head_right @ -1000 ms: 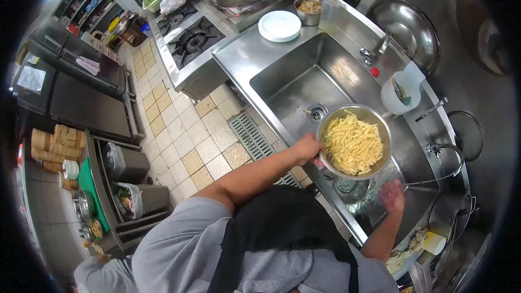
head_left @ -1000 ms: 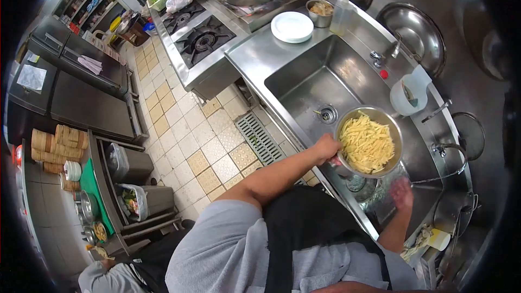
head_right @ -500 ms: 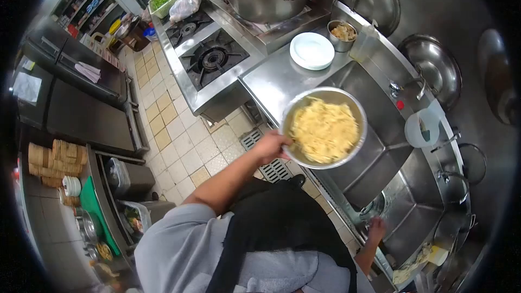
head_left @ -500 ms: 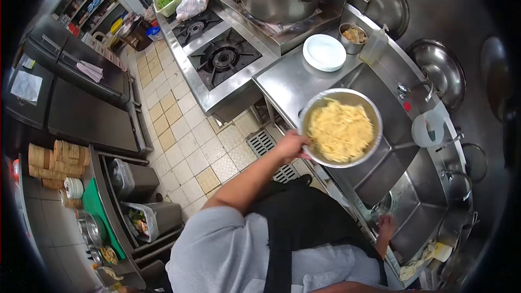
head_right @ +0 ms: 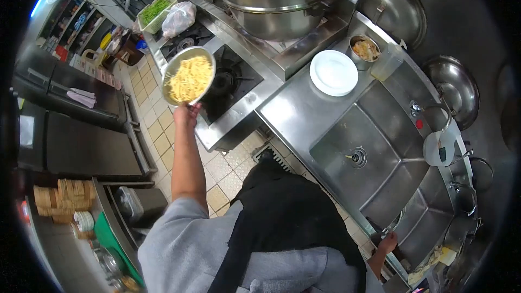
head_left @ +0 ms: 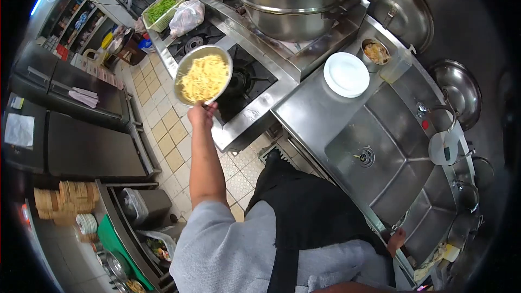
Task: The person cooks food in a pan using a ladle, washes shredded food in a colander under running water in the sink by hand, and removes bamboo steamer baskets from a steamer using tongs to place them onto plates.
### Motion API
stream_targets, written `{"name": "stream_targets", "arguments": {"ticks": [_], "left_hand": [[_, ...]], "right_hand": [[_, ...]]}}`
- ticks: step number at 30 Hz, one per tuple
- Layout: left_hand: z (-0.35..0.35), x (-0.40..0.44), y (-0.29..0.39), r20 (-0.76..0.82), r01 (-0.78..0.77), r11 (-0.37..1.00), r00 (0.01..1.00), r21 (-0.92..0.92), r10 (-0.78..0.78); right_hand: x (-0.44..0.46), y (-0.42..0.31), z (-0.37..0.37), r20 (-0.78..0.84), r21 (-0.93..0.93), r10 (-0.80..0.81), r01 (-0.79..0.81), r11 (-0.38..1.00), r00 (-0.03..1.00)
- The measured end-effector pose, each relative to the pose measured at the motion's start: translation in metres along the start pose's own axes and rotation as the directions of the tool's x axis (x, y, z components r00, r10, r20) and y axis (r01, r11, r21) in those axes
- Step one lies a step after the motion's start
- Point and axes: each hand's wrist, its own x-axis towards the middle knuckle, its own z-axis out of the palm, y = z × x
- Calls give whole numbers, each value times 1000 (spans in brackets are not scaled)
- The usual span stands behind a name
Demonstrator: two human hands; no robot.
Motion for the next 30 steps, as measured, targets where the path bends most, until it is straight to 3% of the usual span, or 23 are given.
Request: {"name": "stream_targets", "arguments": {"ticks": [2,4,5,6,8,9,10,11,14,17,18,20,21,24,26,27,28,30], "left_hand": [[3,49,16,-62,-37,999,997,-33,35],[5,91,27,-78,-33,998,996,54,37],[8,109,30,-82,-15,998,996,69,21],[8,124,33,-78,5,996,997,87,2],[2,163,31,-38,61,992,998,108,-58],[1,178,30,-4,61,986,998,158,-61],[0,182,25,23,55,979,998,196,-60],[5,174,24,-5,62,978,998,200,-63],[18,149,11,-10,121,969,993,217,-122],[28,97,-31,278,-35,921,957,389,-81],[32,80,-56,349,-113,876,935,469,-67],[52,-1,-82,542,-151,821,813,550,-213],[61,-30,-95,584,-146,817,768,558,-262],[76,-82,-138,753,-168,842,560,513,-347],[105,-130,-125,713,-232,731,531,642,-457],[117,-141,-120,771,-349,718,485,603,-412],[141,-151,-103,831,-369,778,448,508,-330],[196,-164,-45,910,-500,803,397,326,-121]], "right_hand": [[4,1,23,-96,-34,46,-49,998,994],[-4,29,38,-236,-28,35,-43,999,971],[-13,14,32,-144,-58,159,-169,984,977],[-20,5,29,-60,0,185,-185,983,981],[-12,46,67,-203,262,62,-7,965,977],[-35,-5,42,-136,155,146,-124,980,980],[-40,-25,33,5,177,149,-147,973,989],[-64,-84,14,-89,118,251,-240,964,964],[-65,-81,10,-93,157,252,-235,959,963],[-69,-78,15,-171,268,247,-196,943,954],[-75,-77,14,-176,273,261,-208,939,949],[-81,-116,-1,-137,176,298,-273,946,945],[-77,-99,15,-257,38,227,-225,974,940],[-73,-119,0,-302,-1,236,-248,969,924],[-58,-102,3,-362,-10,218,-237,971,906],[-47,-87,2,-230,-4,215,-222,975,949],[-35,-73,-2,-95,0,201,-202,979,975],[-7,-50,-19,-42,-49,-66,64,997,997]]}}
